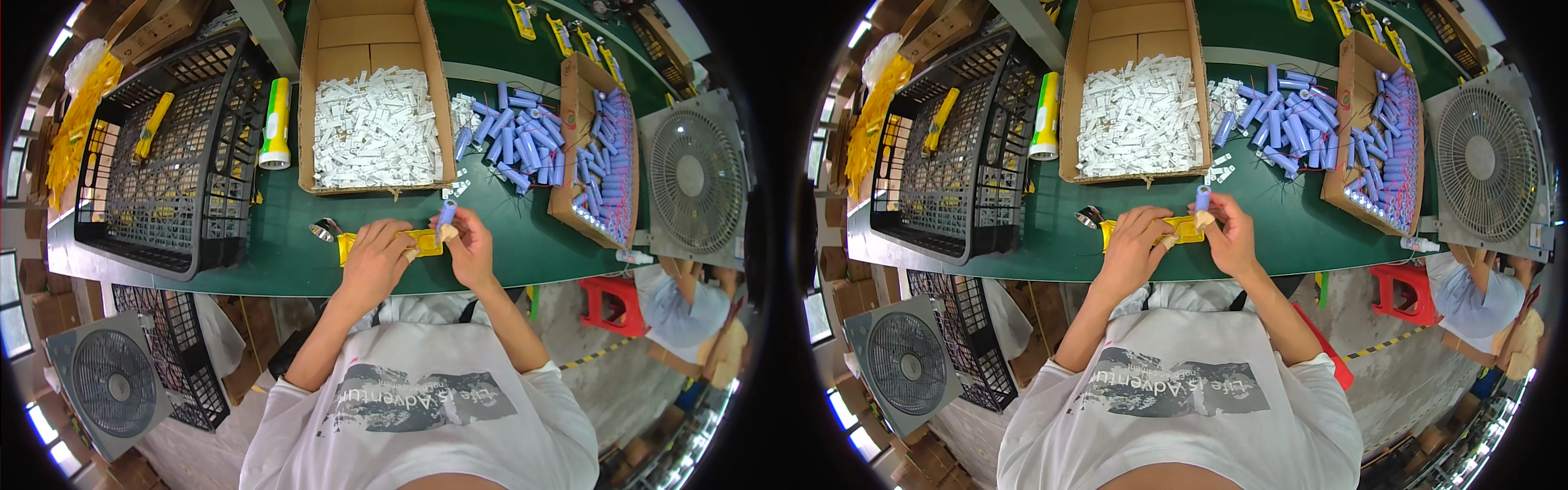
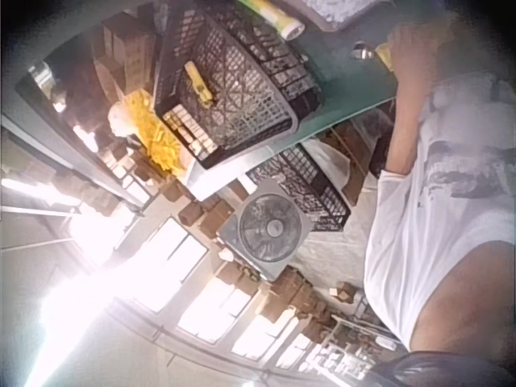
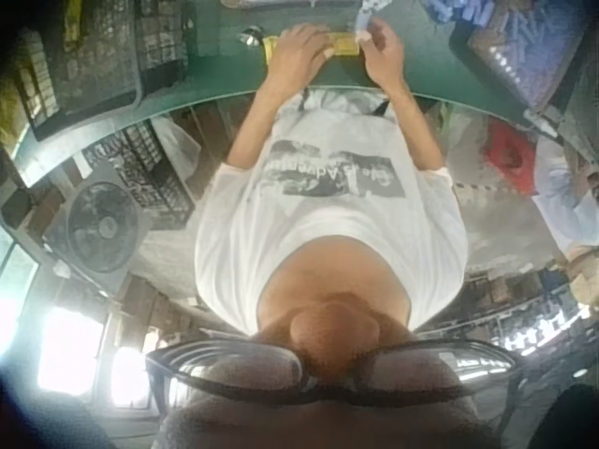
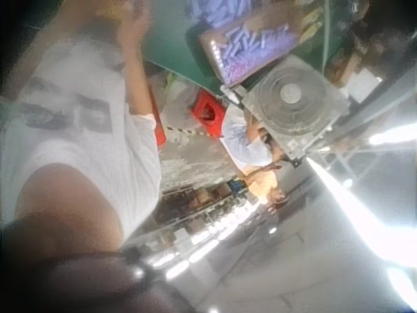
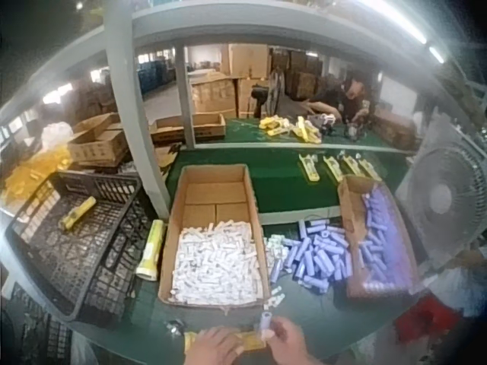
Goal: The person assembles flashlights by taking yellow flashlight housings from a basket, installing small internal components and batteries into them, and placing the assembled units onto the workbench.
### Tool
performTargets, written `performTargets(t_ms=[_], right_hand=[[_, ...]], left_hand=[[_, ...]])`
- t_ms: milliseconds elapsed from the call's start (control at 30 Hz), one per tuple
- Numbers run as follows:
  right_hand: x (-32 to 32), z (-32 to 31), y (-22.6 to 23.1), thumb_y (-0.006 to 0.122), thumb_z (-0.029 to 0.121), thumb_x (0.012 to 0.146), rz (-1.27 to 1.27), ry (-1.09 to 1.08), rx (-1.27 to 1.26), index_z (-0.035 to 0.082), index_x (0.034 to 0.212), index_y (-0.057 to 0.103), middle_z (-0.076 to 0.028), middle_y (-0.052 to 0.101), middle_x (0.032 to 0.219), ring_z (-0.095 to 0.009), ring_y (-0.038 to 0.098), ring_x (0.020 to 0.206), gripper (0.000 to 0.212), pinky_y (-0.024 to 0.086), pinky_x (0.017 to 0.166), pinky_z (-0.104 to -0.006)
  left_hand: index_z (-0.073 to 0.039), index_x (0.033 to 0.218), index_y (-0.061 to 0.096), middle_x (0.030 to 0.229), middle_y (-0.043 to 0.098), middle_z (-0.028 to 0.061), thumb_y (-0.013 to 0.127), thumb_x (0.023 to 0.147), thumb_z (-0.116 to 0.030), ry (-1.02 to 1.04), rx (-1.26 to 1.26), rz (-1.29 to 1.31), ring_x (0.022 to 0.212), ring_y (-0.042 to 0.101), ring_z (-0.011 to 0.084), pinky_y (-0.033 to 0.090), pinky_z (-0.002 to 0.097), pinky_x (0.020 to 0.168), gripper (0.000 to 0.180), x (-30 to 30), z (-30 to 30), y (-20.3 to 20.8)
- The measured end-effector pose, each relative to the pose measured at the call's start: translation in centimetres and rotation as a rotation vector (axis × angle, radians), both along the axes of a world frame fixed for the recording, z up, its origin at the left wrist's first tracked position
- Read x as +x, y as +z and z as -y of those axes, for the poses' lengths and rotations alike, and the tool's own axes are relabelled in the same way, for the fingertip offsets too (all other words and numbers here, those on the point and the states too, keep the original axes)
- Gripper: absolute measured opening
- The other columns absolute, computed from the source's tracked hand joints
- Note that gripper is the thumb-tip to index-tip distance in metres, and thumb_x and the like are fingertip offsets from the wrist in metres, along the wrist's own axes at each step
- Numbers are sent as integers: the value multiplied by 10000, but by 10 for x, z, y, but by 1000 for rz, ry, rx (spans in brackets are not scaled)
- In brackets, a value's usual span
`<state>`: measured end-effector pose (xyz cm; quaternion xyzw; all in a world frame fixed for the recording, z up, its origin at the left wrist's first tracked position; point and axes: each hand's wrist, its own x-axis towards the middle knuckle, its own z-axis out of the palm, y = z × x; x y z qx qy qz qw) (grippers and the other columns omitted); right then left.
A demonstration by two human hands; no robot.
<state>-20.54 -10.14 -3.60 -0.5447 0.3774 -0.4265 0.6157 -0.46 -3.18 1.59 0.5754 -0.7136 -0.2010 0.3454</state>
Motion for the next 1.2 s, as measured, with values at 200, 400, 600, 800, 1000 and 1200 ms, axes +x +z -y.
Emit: performTargets(t_ms=[200, 400, 600, 800, 1000, 1200], right_hand=[[4, -9, 11, 675, 18, 971, -408, -35, -307, -24, 1268, 612, -168, 765, 1134, -261, 759, 1015, 307, 584, 917, -367], [8, -11, 15, 685, 34, 967, -409, -69, -329, -18, 1251, 629, -189, 761, 1110, -295, 764, 1002, 294, 586, 889, -374], [5, -9, 11, 666, 33, 984, -455, -50, -336, -16, 1261, 626, -174, 772, 1132, -264, 759, 1014, 284, 582, 906, -363], [6, -9, 12, 637, 27, 1008, -426, -53, -331, -33, 1280, 609, -163, 781, 1147, -224, 761, 1038, 280, 581, 931, -351], [2, -10, 9, 630, 19, 1007, -454, -47, -368, -37, 1290, 603, -173, 778, 1158, -224, 761, 1040, 289, 584, 925, -349], [0, -13, 7, 631, 25, 1012, -405, -46, -302, -43, 1294, 595, -187, 773, 1170, -221, 755, 1049, 292, 583, 929, -347]], left_hand=[[-44, 1021, 733, 1230, 708, 84, 737, 914, -93, 62, 80, -69, 1192, 613, 302, 403, 477, 1080, 118, -4, 0, 3], [-52, 1009, 741, 1190, 705, 55, 757, 872, -96, 98, -84, 65, 1170, 618, 277, 367, 521, 1161, 145, -14, -7, -8], [-30, 1030, 722, 1229, 658, 83, 759, 838, -125, -22, -149, 316, 1189, 599, 285, 413, 483, 1132, 217, -17, 2, -17], [-23, 1069, 716, 1278, 643, 109, 761, 842, -186, 3, 21, 233, 1210, 574, 302, 460, 433, 1008, 283, -17, 3, -7], [-30, 1077, 725, 1188, 652, 76, 737, 884, -201, 21, 3, 190, 1127, 592, 273, 467, 424, 931, 258, -24, 4, -12], [-61, 1035, 732, 1172, 657, 61, 765, 858, -156, 77, -99, 130, 1075, 606, 265, 477, 425, 901, 203, -28, -3, -14]])
